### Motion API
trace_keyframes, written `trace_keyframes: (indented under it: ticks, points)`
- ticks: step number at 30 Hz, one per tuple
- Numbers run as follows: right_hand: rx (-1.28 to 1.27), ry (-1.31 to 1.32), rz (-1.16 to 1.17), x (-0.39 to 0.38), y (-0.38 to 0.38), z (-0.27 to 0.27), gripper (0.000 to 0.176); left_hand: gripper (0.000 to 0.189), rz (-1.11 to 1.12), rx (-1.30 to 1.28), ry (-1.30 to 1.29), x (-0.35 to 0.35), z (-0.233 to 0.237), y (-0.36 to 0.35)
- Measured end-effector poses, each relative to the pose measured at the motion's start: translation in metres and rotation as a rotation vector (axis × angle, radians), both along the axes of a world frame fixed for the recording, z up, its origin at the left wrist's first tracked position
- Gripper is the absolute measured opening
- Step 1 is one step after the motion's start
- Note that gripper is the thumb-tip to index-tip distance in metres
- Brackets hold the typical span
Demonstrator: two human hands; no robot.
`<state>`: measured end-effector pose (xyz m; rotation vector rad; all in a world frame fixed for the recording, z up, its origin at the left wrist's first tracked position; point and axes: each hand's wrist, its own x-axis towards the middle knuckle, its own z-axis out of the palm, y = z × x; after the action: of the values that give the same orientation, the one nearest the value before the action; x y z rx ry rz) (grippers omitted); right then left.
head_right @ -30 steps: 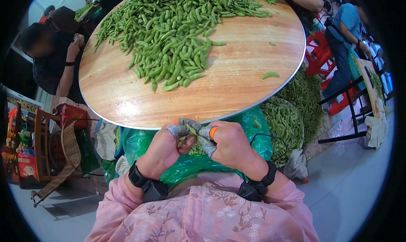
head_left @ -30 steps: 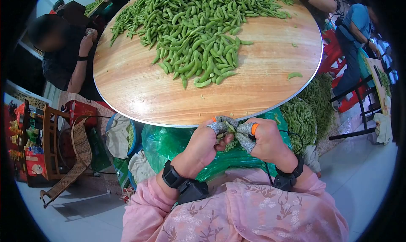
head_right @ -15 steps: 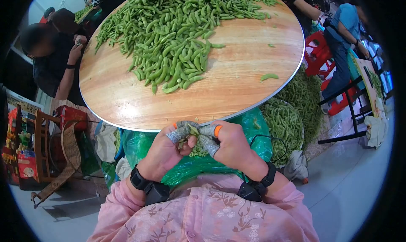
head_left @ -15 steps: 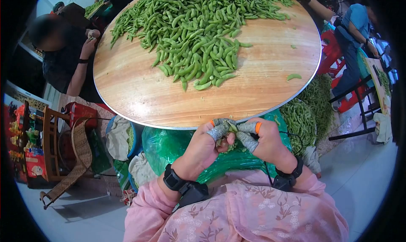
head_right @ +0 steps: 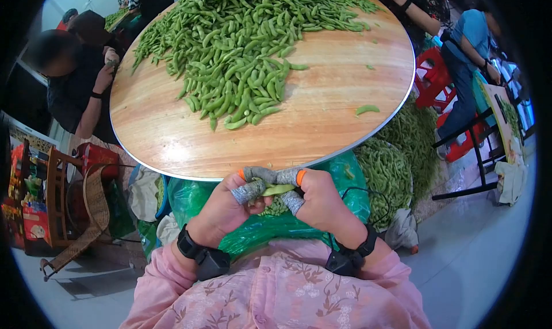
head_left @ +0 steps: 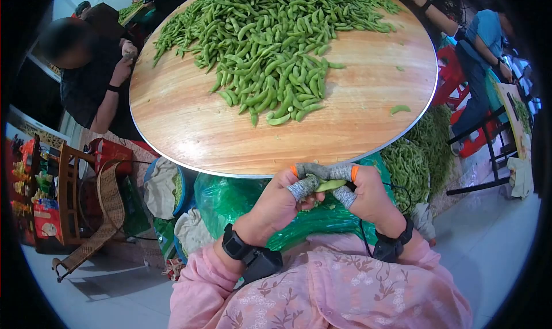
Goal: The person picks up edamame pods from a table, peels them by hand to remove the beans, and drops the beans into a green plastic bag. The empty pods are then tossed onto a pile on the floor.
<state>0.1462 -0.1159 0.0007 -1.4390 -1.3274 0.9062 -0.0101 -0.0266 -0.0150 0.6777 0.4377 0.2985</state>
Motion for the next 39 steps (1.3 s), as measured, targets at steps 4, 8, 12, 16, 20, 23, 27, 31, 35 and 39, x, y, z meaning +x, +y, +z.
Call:
trace_keyframes:
  ticks: [4, 8, 12, 16, 20, 23, 27, 31, 35, 39]
  points:
    - [-0.005, -0.142, 0.039, 0.003, 0.0, 0.003, 0.026, 0.023, 0.108, 0.252, 0.141, 0.003, 0.005, -0.006]
    - [0.008, 0.086, 0.035, 0.003, -0.001, -0.002, 0.024, 0.022, 0.246, 1.155, 0.404, 0.002, 0.023, -0.01]
    - [-0.001, 0.097, 0.076, 0.006, -0.002, -0.003, 0.021, 0.018, 0.162, 1.472, 0.431, 0.0, 0.022, -0.008]
    - [-0.047, 0.081, 0.061, 0.003, -0.004, 0.001, 0.02, 0.021, 0.047, 1.49, 0.494, -0.003, 0.022, -0.006]
    - [-0.066, 0.046, 0.053, 0.003, -0.002, -0.003, 0.019, 0.022, -0.02, 1.627, 0.588, -0.003, 0.032, -0.008]
    - [-0.065, 0.064, 0.038, 0.003, -0.001, -0.001, 0.019, 0.022, 0.058, 1.735, 0.636, -0.006, 0.021, -0.014]
    - [-0.055, 0.074, 0.018, -0.002, -0.003, 0.006, 0.02, 0.024, 0.112, 1.623, 0.516, -0.007, 0.016, -0.009]
    - [-0.079, 0.035, 0.076, -0.002, -0.003, 0.006, 0.021, 0.021, 0.036, 1.488, 0.496, -0.005, 0.024, -0.006]
    - [-0.062, -0.068, 0.106, -0.004, -0.002, 0.004, 0.018, 0.028, -0.092, 1.408, 0.56, -0.004, 0.023, -0.004]
    - [-0.085, -0.132, 0.143, -0.003, -0.002, 0.008, 0.014, 0.018, 0.027, 1.336, 0.454, 0.001, 0.017, -0.01]
